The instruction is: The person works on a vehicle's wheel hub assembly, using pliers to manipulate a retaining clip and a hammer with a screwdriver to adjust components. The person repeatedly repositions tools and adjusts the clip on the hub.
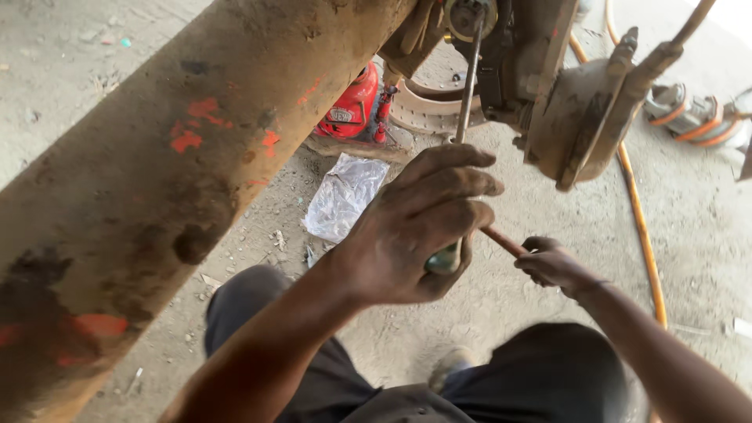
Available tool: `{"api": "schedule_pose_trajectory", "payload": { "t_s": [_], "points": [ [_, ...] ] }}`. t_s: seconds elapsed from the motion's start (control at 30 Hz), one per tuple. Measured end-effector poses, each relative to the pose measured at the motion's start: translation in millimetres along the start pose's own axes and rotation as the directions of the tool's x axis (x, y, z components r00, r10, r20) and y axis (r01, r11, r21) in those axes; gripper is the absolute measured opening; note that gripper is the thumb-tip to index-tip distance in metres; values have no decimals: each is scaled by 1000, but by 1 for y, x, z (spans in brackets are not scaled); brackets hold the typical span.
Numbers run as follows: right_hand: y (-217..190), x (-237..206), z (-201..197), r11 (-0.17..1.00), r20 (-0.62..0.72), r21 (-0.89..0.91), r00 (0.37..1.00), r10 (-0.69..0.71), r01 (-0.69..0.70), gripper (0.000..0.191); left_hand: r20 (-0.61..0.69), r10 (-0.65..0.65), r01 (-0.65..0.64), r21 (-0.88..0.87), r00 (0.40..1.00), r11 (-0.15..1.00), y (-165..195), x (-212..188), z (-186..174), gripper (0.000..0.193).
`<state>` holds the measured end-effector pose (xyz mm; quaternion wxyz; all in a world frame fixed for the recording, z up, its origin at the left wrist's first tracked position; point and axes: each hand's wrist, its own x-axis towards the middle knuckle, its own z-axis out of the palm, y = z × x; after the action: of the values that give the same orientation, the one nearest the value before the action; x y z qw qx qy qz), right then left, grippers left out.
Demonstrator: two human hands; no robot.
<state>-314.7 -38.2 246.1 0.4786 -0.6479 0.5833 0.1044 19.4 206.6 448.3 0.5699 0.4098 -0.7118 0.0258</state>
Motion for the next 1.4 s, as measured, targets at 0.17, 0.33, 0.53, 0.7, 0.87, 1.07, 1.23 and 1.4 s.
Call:
{"api": "schedule_pose_trajectory", "payload": {
  "t_s": [0.17, 0.33, 0.53, 0.7, 0.87, 1.07, 1.23, 1.4],
  "points": [
    [-34, -124, 23, 949, -68, 306, 996, -55, 73, 50, -67, 74, -73, 12, 995, 997, -19, 1, 7, 22],
    [-49, -221, 44, 493, -100, 637, 698, -709, 592, 39, -133, 12, -24, -90, 991, 996, -31, 0, -2, 20],
    [-102, -275, 57, 677, -452, 253, 703, -549, 691, 12, 9, 96, -96, -14, 995, 995, -24, 3, 2, 33],
    [-140, -270, 123, 557, -479, 374, 669, -568, 741, 9, 60, 112, -108, -58, 992, 992, -26, 5, -9, 39],
    [-158, -278, 153, 558, -561, 138, 529, -637, 818, 10, 92, 120, -110, -113, 988, 987, -30, 7, -20, 39],
    [-150, -272, 179, 627, -590, -445, 317, -743, 640, 21, 81, 217, -206, -130, 973, 970, -31, 11, -18, 34],
    [-123, -232, 194, 135, -550, 609, 539, -638, 782, 32, 113, 214, -203, -100, 970, 974, -33, 16, -18, 31],
    [-83, -223, 199, 265, -549, 605, 634, -544, 751, 35, 206, 215, -201, -84, 955, 976, -28, 25, -26, 34]
  ]
}}
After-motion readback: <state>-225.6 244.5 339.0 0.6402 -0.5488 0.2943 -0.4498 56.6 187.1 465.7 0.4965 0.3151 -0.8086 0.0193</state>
